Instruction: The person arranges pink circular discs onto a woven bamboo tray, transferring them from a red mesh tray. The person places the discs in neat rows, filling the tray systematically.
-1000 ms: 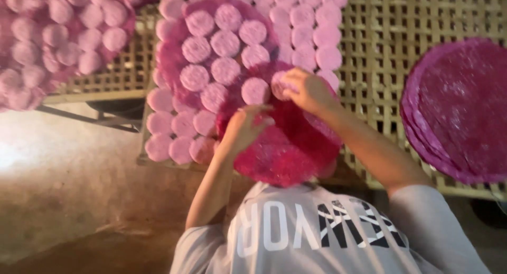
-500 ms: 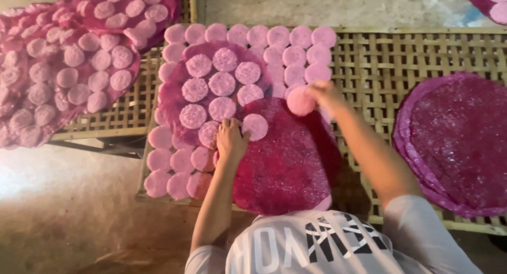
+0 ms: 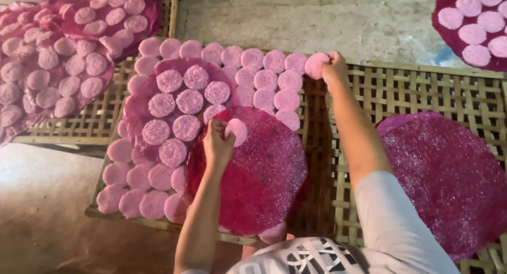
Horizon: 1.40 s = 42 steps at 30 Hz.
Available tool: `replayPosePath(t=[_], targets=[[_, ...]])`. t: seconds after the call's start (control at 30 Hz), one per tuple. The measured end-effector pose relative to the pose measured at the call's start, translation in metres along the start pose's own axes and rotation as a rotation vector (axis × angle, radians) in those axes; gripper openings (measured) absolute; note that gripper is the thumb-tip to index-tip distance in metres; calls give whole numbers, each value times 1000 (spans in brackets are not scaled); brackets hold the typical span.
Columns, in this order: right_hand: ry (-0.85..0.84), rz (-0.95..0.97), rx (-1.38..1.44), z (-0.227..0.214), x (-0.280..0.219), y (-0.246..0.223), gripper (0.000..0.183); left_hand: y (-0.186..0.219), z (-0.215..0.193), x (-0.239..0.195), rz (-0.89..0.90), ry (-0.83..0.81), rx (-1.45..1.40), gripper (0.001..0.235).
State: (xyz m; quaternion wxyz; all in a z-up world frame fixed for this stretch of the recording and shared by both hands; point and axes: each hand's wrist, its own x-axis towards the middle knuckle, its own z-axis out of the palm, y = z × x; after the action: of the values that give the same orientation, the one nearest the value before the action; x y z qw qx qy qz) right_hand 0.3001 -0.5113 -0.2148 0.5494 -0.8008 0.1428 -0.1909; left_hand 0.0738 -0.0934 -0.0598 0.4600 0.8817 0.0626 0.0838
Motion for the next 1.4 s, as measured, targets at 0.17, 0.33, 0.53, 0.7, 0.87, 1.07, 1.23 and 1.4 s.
replayPosePath(t=[0.17, 0.33, 0.53, 0.7, 0.87, 1.07, 1.23, 1.4], targets=[[131, -347, -412, -2, -12, -28, 34, 4, 20, -5, 13, 5, -90, 32], [-15, -438, -376, -3, -87, -93, 33, 27, 42, 5, -26, -32, -137, 33], [-818, 588, 682, -23, -182, -121, 31, 67, 97, -6, 67, -231, -411, 60], [-351, 477, 315, -83, -100, -100, 30, 67, 81, -20, 159, -209, -97, 47], [-609, -96, -24, -71, -106, -94, 32, 57, 59, -53, 228, -231, 128, 40], [-418, -948, -598, -25, -171, -124, 35, 63, 55, -70, 281, -300, 347, 47], [-571, -126, -140, -60, -115, -85, 37, 55, 52, -72, 287, -264, 277, 47], [-168, 113, 108, -97, -32, -29, 37, 62, 57, -79, 199, -393, 387, 46]])
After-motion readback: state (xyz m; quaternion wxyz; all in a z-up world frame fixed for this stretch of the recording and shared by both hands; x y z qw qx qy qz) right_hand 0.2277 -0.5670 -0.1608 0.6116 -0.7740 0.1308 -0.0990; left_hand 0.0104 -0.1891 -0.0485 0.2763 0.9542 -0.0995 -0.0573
